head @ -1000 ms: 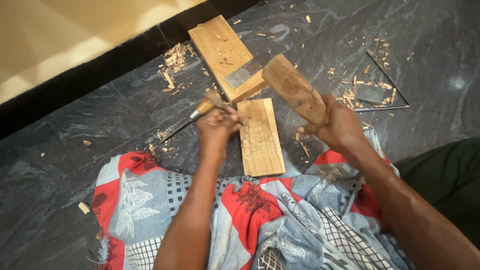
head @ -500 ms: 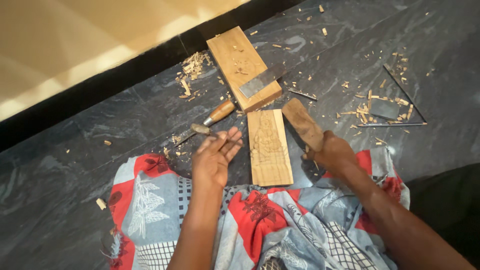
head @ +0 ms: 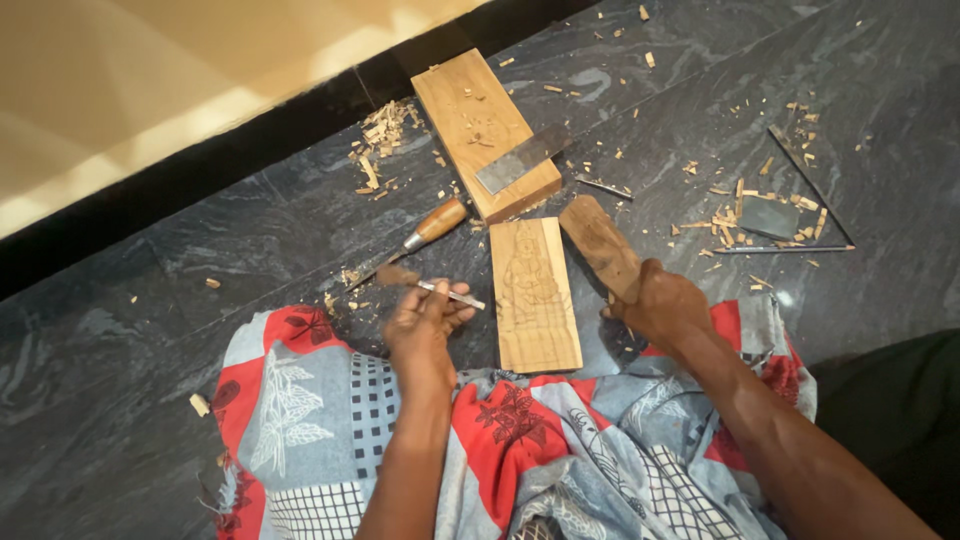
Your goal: The person carves a design into a rectangular wooden block using a chisel and a wooden mallet. They repeatedly strike the chisel to remove wood shavings and refine the carved pattern on the block's surface.
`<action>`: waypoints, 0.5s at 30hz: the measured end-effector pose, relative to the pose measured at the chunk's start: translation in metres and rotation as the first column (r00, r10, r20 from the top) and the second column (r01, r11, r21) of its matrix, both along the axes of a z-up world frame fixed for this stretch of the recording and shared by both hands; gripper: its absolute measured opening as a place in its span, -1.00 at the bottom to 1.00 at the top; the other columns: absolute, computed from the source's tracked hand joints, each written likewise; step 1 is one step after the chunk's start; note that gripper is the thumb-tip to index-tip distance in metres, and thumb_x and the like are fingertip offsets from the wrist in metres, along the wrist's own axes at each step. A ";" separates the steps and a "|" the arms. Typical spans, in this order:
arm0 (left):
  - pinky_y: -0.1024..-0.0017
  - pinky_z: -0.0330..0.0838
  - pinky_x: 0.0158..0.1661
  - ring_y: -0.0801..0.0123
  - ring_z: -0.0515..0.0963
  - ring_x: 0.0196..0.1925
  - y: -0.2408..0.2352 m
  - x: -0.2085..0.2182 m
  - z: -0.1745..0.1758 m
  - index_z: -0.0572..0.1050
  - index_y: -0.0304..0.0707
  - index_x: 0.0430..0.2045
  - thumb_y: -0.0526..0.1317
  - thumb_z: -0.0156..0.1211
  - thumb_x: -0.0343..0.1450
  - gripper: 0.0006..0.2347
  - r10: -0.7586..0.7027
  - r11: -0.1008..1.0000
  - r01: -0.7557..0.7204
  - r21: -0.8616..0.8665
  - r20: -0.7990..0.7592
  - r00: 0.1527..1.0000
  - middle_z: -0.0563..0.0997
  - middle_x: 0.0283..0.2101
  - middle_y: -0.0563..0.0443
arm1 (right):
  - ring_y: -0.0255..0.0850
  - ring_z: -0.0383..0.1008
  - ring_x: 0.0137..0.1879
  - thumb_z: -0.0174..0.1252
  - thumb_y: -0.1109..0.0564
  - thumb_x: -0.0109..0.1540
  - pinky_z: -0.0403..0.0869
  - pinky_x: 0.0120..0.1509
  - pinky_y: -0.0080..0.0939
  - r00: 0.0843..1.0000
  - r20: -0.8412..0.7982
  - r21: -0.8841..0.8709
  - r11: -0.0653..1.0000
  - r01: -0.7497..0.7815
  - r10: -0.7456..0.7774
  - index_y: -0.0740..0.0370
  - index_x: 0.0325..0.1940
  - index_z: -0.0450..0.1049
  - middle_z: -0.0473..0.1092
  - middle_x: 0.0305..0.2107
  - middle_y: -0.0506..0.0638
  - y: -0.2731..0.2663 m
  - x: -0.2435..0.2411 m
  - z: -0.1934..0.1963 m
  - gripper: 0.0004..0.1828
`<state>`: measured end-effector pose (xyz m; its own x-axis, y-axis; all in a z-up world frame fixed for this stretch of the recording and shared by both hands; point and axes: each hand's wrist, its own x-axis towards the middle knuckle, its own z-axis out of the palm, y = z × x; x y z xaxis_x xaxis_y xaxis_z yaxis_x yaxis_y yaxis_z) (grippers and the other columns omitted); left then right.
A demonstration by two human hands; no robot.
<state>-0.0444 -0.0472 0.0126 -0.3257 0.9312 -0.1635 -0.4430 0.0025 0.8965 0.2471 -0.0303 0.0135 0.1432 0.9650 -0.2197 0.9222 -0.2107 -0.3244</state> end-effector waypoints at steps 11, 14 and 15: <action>0.14 0.44 -0.14 0.01 0.57 -0.16 -0.004 0.058 0.070 0.54 -0.35 -0.35 -0.35 0.25 0.26 -0.86 0.164 0.655 0.750 0.098 -0.986 -0.014 0.55 -0.30 -0.14 | -0.17 0.45 -0.50 -0.05 -0.26 0.28 0.45 -0.42 -0.15 0.310 -0.908 -0.285 0.958 0.038 -0.283 0.28 0.11 0.50 0.49 -0.49 0.10 -0.027 -0.027 0.083 -0.39; 0.12 0.42 -0.08 0.02 0.55 -0.10 -0.005 0.061 0.075 0.51 -0.42 -0.17 -0.29 0.29 0.33 -0.75 0.080 0.564 0.826 -0.007 -0.995 -0.063 0.55 -0.23 -0.17 | -0.20 0.44 -0.46 0.04 -0.12 0.29 0.44 -0.33 -0.20 0.406 -0.867 -0.257 0.957 0.134 -0.289 0.29 0.10 0.56 0.52 -0.45 0.09 -0.051 -0.018 0.089 -0.50; 0.12 0.41 -0.06 0.01 0.55 -0.08 -0.004 0.059 0.073 0.51 -0.44 -0.08 -0.28 0.29 0.37 -0.72 0.037 0.543 0.839 -0.046 -0.996 -0.078 0.56 -0.20 -0.18 | -0.22 0.43 -0.44 0.05 -0.08 0.30 0.43 -0.32 -0.22 0.373 -0.883 -0.228 0.954 0.192 -0.286 0.37 0.08 0.56 0.52 -0.43 0.09 -0.055 -0.012 0.089 -0.52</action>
<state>0.0148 -0.0508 0.0861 0.7183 0.6307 0.2937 0.5202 -0.7672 0.3753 0.2355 -0.0849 0.1024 0.0394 0.8986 -0.4369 0.0089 -0.4376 -0.8991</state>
